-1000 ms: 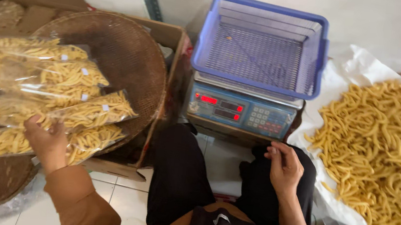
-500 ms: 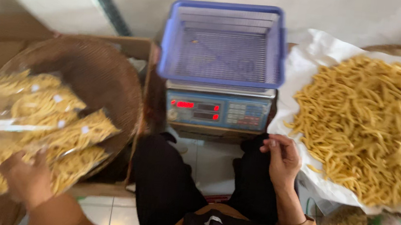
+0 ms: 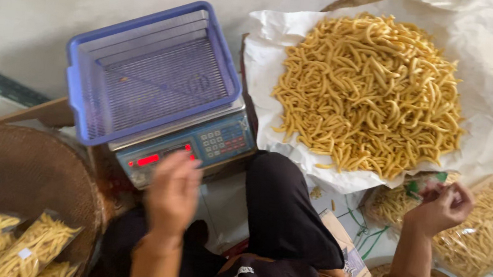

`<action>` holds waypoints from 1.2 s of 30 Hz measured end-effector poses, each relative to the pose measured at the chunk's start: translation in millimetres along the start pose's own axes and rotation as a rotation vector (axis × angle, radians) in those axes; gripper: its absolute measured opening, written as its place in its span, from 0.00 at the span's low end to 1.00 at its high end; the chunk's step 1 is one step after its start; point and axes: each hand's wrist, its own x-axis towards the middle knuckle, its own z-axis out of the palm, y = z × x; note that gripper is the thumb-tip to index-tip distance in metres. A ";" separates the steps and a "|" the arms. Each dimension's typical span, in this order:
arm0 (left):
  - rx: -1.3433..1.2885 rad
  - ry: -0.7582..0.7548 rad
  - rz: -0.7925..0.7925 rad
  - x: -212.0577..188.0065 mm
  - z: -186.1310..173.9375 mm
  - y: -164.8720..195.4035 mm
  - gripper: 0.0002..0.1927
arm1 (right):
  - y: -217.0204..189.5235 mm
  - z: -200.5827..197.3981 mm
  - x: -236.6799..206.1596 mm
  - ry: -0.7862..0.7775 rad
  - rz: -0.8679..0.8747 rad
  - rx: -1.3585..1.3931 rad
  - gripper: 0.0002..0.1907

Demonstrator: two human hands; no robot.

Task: The person sits on the floor and fills clear plastic bags with fried corn snack sticks from a large pile on paper, then places each bag on a digital scale to weigh it and sets filled bags on a bamboo tray. They open new bags, press snacks inside, and stack the finished bags in a cardboard box.

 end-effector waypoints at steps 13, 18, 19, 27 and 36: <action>-0.431 -0.610 0.251 11.3 295.5 149.0 0.10 | 56.2 21.7 -95.6 -0.159 0.599 -0.128 0.08; -0.482 -0.668 0.295 21.7 342.0 162.5 0.09 | 68.9 21.0 -68.3 -0.316 0.548 -0.512 0.13; -0.485 -0.677 0.294 25.8 348.1 162.9 0.09 | 72.4 21.3 -67.9 -0.296 0.552 -0.474 0.16; -0.511 -0.751 0.376 35.2 353.6 161.3 0.09 | 84.5 35.4 -64.0 -0.134 0.703 -0.390 0.26; -0.502 -0.775 0.386 25.4 353.9 168.7 0.09 | 69.8 39.6 -91.0 -0.065 1.083 -0.263 0.34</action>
